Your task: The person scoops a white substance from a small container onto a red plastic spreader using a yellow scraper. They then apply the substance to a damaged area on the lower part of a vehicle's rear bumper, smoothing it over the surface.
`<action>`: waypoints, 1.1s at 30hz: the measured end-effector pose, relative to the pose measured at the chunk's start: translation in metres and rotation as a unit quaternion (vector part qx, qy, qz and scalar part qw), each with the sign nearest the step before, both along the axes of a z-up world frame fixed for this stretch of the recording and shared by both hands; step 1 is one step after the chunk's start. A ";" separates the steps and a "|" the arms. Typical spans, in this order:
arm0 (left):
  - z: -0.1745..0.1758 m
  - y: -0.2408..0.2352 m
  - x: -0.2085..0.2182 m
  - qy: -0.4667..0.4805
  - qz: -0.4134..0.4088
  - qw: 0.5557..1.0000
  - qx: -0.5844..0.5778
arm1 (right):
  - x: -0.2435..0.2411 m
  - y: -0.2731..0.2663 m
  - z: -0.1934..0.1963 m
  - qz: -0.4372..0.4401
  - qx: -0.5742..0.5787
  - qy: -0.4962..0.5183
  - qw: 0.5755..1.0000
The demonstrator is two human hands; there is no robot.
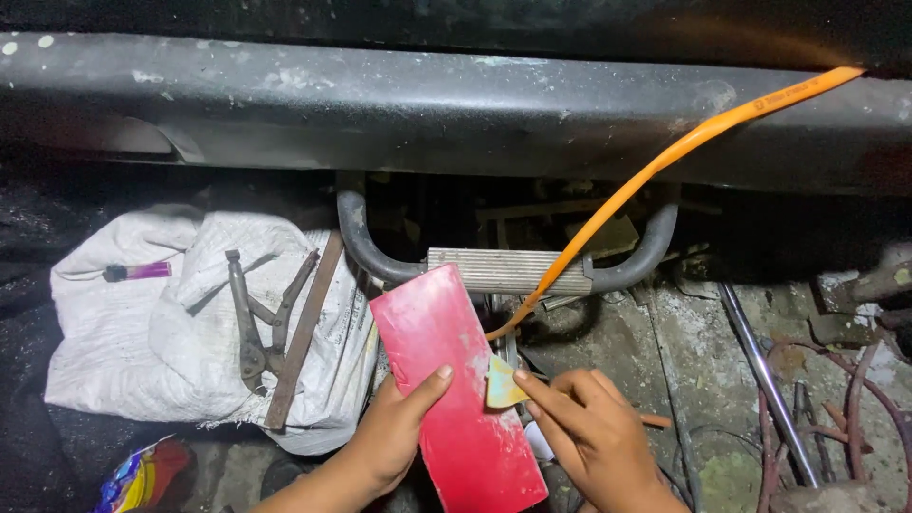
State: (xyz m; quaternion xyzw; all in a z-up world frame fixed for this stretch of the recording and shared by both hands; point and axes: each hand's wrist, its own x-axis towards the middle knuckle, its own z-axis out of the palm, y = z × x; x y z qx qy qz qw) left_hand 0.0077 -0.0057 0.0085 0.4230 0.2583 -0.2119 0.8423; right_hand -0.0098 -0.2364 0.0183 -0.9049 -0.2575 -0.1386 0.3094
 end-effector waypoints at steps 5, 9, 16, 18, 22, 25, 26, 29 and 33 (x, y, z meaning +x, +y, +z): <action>0.020 0.005 0.004 0.052 0.032 0.997 -0.053 | 0.006 -0.013 -0.008 -0.049 -0.110 -0.048 0.992; 0.013 0.007 0.005 0.034 0.032 0.997 -0.056 | 0.013 -0.026 -0.011 -0.064 -0.123 -0.029 0.990; -0.004 0.013 0.005 -0.016 -0.026 0.997 0.075 | 0.009 -0.010 0.012 -0.258 0.142 0.330 0.897; -0.006 0.016 0.005 -0.068 -0.106 0.973 0.193 | 0.008 -0.008 0.004 -0.262 0.223 0.389 0.855; -0.012 0.014 0.003 -0.100 -0.101 0.975 0.171 | 0.004 -0.001 -0.005 -0.234 0.223 0.398 0.859; -0.012 0.009 -0.001 -0.091 -0.122 0.971 0.184 | 0.001 0.006 -0.006 -0.240 0.238 0.448 0.828; -0.012 0.007 -0.004 -0.100 -0.151 0.965 0.190 | 0.001 0.007 -0.012 -0.235 0.255 0.438 0.829; -0.012 0.006 -0.005 -0.165 -0.267 0.912 0.265 | 0.005 0.012 0.004 -0.248 0.238 0.440 0.829; -0.037 0.011 -0.005 -0.278 -0.357 0.788 0.418 | 0.007 -0.006 -0.005 -0.236 0.235 0.343 0.878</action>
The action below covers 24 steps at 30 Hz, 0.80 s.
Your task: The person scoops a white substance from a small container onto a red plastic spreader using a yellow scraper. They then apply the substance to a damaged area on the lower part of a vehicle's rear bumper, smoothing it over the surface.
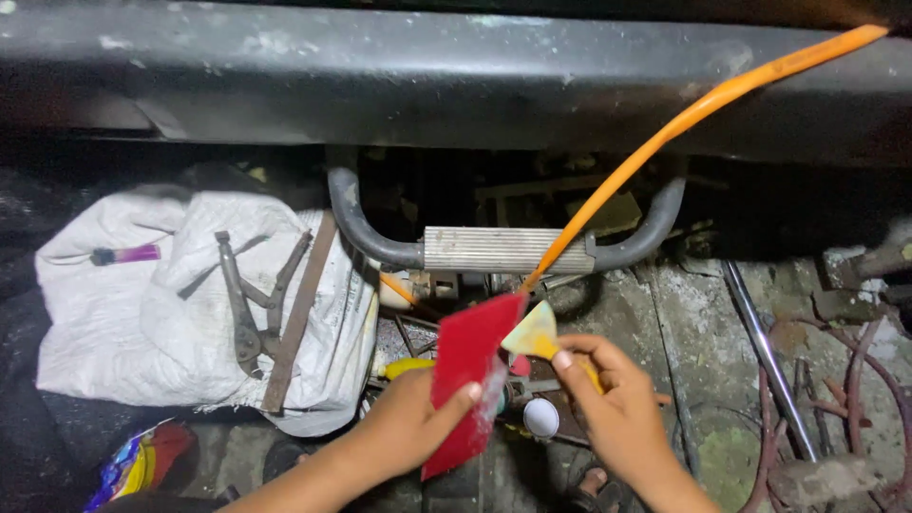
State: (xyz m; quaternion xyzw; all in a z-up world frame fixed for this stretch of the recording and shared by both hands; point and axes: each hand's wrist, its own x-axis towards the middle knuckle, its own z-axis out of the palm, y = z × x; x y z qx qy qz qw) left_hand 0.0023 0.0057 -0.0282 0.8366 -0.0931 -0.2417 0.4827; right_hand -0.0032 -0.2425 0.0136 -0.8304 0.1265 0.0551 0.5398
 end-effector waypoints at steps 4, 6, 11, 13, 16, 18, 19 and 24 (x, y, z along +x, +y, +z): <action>0.020 0.002 0.010 0.112 0.099 0.989 -0.014 | -0.003 0.000 0.007 -0.015 -0.047 -0.016 0.999; 0.029 0.002 0.014 0.125 0.118 0.983 -0.063 | -0.005 0.002 0.001 0.066 -0.081 -0.024 0.994; 0.033 0.011 0.024 0.099 0.187 0.965 -0.155 | 0.012 -0.010 -0.003 0.137 -0.179 -0.059 0.973; 0.031 0.017 0.029 0.073 0.270 0.944 -0.177 | 0.015 -0.015 -0.004 0.106 -0.163 -0.036 0.980; 0.028 0.020 0.032 0.083 0.224 0.970 -0.039 | 0.013 -0.010 -0.005 0.035 -0.094 -0.048 0.994; 0.019 0.016 0.031 0.097 0.199 0.973 -0.067 | 0.012 -0.001 -0.008 0.047 0.010 0.004 0.999; 0.014 0.013 0.029 0.097 0.199 0.973 -0.067 | 0.009 0.006 -0.009 0.048 0.010 0.004 0.999; 0.002 0.001 0.017 0.183 0.225 0.933 -0.214 | 0.000 0.027 -0.025 -0.056 0.335 0.159 0.927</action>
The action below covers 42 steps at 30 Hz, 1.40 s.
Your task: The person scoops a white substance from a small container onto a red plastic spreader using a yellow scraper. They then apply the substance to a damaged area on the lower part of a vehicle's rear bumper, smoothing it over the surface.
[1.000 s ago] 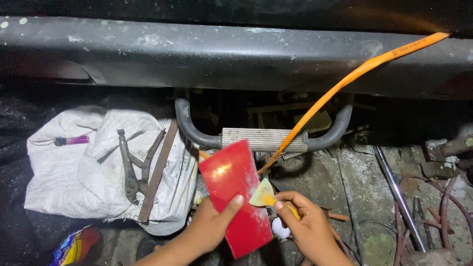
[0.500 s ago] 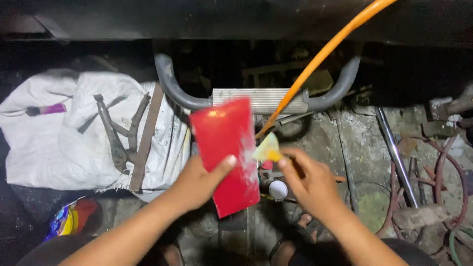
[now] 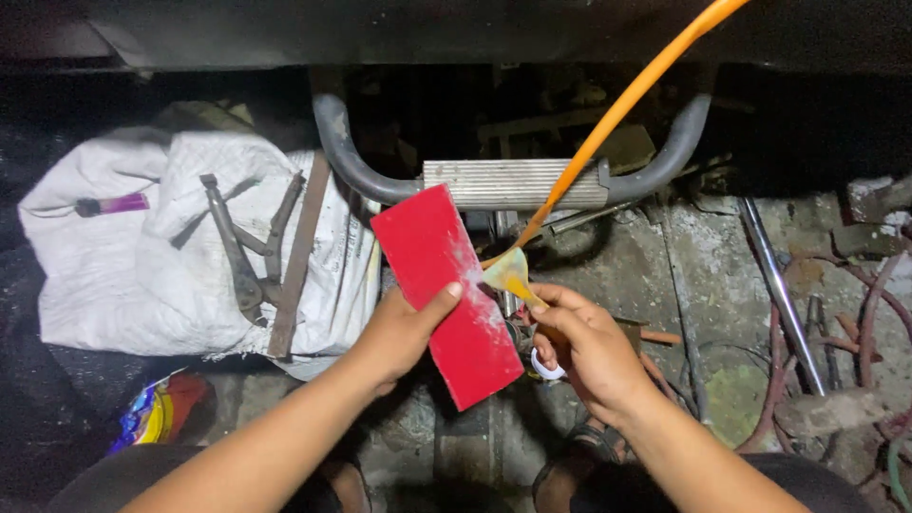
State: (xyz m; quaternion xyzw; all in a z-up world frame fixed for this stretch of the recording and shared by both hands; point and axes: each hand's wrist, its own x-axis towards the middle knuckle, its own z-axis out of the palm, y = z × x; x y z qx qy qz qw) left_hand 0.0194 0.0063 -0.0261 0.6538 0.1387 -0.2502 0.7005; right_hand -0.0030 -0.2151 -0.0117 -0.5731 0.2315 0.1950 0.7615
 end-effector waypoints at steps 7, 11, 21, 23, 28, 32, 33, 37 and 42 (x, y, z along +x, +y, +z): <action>0.009 -0.005 0.000 0.029 0.018 0.999 -0.022 | -0.004 0.011 0.006 -0.013 -0.042 0.028 0.999; 0.020 -0.009 0.002 0.033 0.023 0.997 -0.059 | -0.005 0.025 0.013 -0.019 -0.044 0.037 0.998; -0.003 0.005 0.023 -0.005 0.055 0.997 0.044 | 0.003 0.001 -0.010 0.202 -0.380 -0.280 0.858; 0.004 0.016 0.033 0.000 0.064 0.996 0.057 | 0.015 -0.014 -0.008 0.217 -0.434 -0.281 0.828; -0.001 0.028 0.038 0.011 0.110 0.992 0.052 | 0.034 -0.062 -0.080 0.326 -0.605 -0.198 0.699; -0.016 0.025 0.033 -0.010 0.077 0.994 0.078 | 0.025 -0.084 -0.133 0.466 -0.626 0.056 0.623; -0.018 0.024 0.032 -0.020 0.058 0.994 0.094 | 0.022 -0.095 -0.154 0.479 -0.626 0.074 0.610; -0.034 0.026 0.029 -0.008 0.013 0.995 0.101 | -0.009 -0.137 -0.237 0.461 -0.624 0.064 0.628; -0.053 0.032 0.031 -0.018 -0.009 0.985 0.170 | -0.025 -0.094 -0.230 0.415 -0.602 0.111 0.673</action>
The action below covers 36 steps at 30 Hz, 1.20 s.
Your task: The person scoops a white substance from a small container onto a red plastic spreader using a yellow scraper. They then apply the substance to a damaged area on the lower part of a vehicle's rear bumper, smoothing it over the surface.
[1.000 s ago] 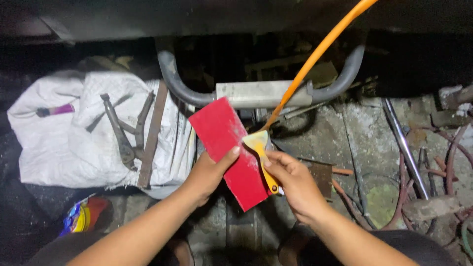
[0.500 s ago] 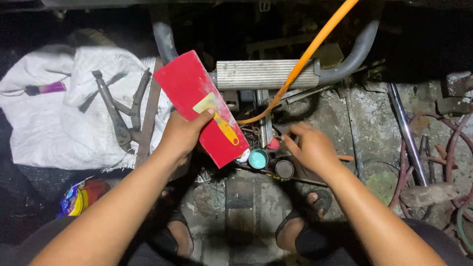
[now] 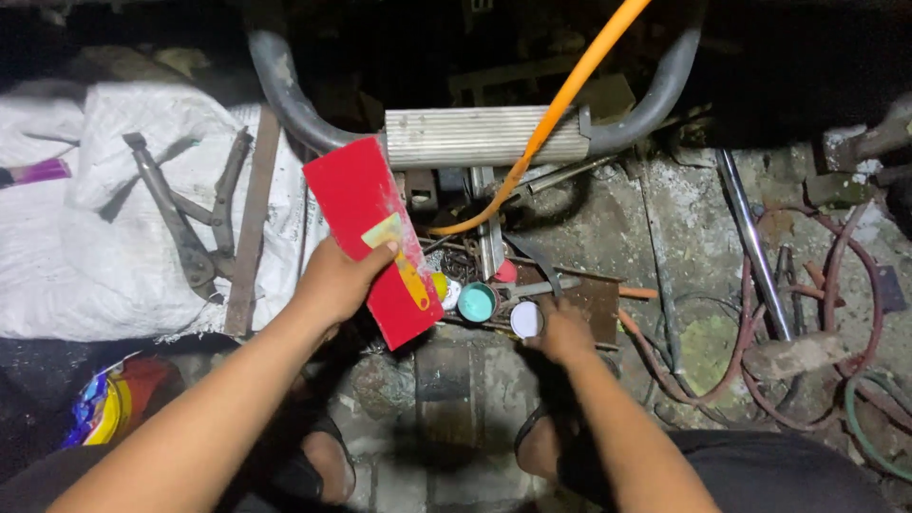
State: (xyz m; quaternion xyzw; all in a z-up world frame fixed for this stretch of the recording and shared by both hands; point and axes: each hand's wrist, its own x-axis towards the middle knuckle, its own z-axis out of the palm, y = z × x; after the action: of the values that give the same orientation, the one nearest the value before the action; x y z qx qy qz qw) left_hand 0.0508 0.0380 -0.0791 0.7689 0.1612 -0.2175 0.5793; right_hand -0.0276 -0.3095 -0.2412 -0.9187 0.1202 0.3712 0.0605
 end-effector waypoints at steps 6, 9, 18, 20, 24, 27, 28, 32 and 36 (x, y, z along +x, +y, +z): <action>0.009 -0.001 0.002 0.017 -0.013 1.000 0.014 | -0.001 0.024 -0.004 -0.038 0.003 0.043 0.998; 0.018 -0.003 0.002 0.035 -0.021 0.999 0.014 | -0.004 0.016 -0.026 -0.007 0.001 0.020 1.000; 0.022 -0.005 -0.001 0.060 -0.006 0.998 0.010 | -0.004 0.011 -0.036 -0.047 0.018 -0.004 0.999; 0.020 -0.006 -0.001 0.055 -0.004 0.998 0.000 | -0.004 0.011 -0.034 -0.061 0.038 -0.013 0.997; 0.020 -0.004 -0.002 0.046 -0.016 0.999 0.002 | -0.010 0.002 -0.060 -0.044 0.056 -0.112 0.991; 0.006 0.002 -0.001 0.037 -0.034 0.999 0.004 | -0.008 0.019 -0.027 -0.101 0.130 -0.284 0.945; 0.008 0.001 -0.001 0.037 -0.032 0.999 0.006 | -0.001 0.025 -0.025 -0.100 0.131 -0.284 0.944; 0.013 -0.002 -0.001 0.042 -0.027 0.999 0.005 | 0.015 0.060 0.019 0.013 0.157 -0.324 0.933; 0.005 0.000 -0.002 0.045 -0.031 0.998 0.012 | 0.011 0.058 -0.025 0.275 0.139 -0.298 0.903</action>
State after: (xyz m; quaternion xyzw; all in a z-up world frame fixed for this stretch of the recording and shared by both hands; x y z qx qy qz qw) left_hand 0.0492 0.0378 -0.0745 0.7697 0.1658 -0.2683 0.5551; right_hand -0.0161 -0.2515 -0.2660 -0.9652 -0.2140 0.0953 0.1162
